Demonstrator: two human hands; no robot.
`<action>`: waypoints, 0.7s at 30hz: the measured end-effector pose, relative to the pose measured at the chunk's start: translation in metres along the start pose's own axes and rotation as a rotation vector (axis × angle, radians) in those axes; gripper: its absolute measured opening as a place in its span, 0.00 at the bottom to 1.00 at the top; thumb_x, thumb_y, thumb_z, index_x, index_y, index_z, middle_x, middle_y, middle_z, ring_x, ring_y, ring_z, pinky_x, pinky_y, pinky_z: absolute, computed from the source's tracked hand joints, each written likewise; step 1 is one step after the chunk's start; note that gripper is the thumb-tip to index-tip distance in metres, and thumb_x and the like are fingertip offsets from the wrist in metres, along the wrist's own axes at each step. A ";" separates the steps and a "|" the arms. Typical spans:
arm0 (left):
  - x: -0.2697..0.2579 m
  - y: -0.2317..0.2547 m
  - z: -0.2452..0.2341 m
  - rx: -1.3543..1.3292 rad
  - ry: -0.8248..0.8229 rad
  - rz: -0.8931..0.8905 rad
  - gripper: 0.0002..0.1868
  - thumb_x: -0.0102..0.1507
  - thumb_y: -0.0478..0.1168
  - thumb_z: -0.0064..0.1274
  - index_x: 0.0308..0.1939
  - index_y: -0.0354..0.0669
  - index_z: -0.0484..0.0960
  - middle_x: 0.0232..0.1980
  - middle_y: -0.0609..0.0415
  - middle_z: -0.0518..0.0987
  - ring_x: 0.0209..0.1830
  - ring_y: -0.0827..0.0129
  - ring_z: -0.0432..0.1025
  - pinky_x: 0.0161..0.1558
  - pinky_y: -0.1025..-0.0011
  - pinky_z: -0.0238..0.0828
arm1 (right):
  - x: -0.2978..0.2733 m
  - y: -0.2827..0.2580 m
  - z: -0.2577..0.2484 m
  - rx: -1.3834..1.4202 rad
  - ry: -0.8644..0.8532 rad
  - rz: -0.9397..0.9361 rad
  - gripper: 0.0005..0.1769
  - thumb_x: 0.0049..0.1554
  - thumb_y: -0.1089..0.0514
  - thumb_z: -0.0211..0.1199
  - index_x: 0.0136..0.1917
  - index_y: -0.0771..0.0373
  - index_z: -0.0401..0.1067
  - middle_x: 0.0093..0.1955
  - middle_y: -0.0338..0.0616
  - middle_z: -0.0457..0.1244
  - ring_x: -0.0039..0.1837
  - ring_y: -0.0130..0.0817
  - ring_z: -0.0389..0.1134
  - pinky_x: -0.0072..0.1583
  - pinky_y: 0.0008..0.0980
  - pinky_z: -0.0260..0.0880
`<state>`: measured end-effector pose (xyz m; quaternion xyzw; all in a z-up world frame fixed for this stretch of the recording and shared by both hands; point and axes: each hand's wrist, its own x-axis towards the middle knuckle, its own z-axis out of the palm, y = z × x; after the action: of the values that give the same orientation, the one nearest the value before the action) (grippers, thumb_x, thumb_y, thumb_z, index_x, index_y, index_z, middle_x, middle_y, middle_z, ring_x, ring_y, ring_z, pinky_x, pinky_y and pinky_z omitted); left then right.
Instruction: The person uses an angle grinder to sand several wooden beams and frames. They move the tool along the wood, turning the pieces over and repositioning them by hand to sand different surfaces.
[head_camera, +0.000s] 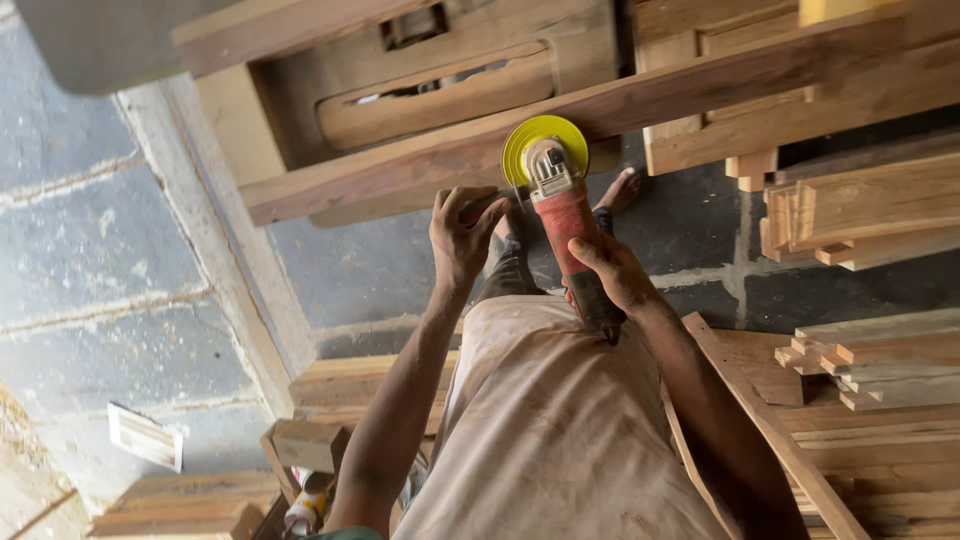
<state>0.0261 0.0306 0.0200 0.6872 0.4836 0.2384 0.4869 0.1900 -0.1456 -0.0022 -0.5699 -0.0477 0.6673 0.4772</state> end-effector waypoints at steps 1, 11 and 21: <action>0.002 0.005 0.013 0.004 -0.007 0.003 0.15 0.60 0.42 0.70 0.47 0.40 0.86 0.47 0.49 0.79 0.44 0.68 0.80 0.47 0.72 0.80 | -0.003 -0.003 -0.011 0.001 0.030 0.020 0.29 0.58 0.37 0.62 0.53 0.66 0.70 0.35 0.48 0.67 0.33 0.35 0.70 0.35 0.35 0.74; 0.025 0.062 0.141 0.096 -0.140 0.036 0.16 0.58 0.44 0.71 0.46 0.42 0.87 0.45 0.50 0.80 0.41 0.66 0.80 0.43 0.71 0.80 | -0.039 -0.033 -0.123 0.083 0.147 -0.016 0.32 0.57 0.34 0.59 0.55 0.65 0.69 0.36 0.49 0.67 0.33 0.36 0.71 0.36 0.36 0.74; 0.044 0.106 0.253 0.008 -0.226 0.176 0.15 0.57 0.44 0.71 0.43 0.41 0.86 0.44 0.48 0.79 0.39 0.64 0.79 0.41 0.69 0.80 | -0.059 -0.050 -0.223 0.196 0.225 -0.082 0.30 0.59 0.35 0.60 0.53 0.65 0.68 0.36 0.48 0.67 0.34 0.38 0.71 0.36 0.37 0.74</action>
<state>0.2924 -0.0471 0.0043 0.7513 0.3647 0.1993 0.5126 0.3931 -0.2664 -0.0064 -0.5892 0.0482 0.5807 0.5596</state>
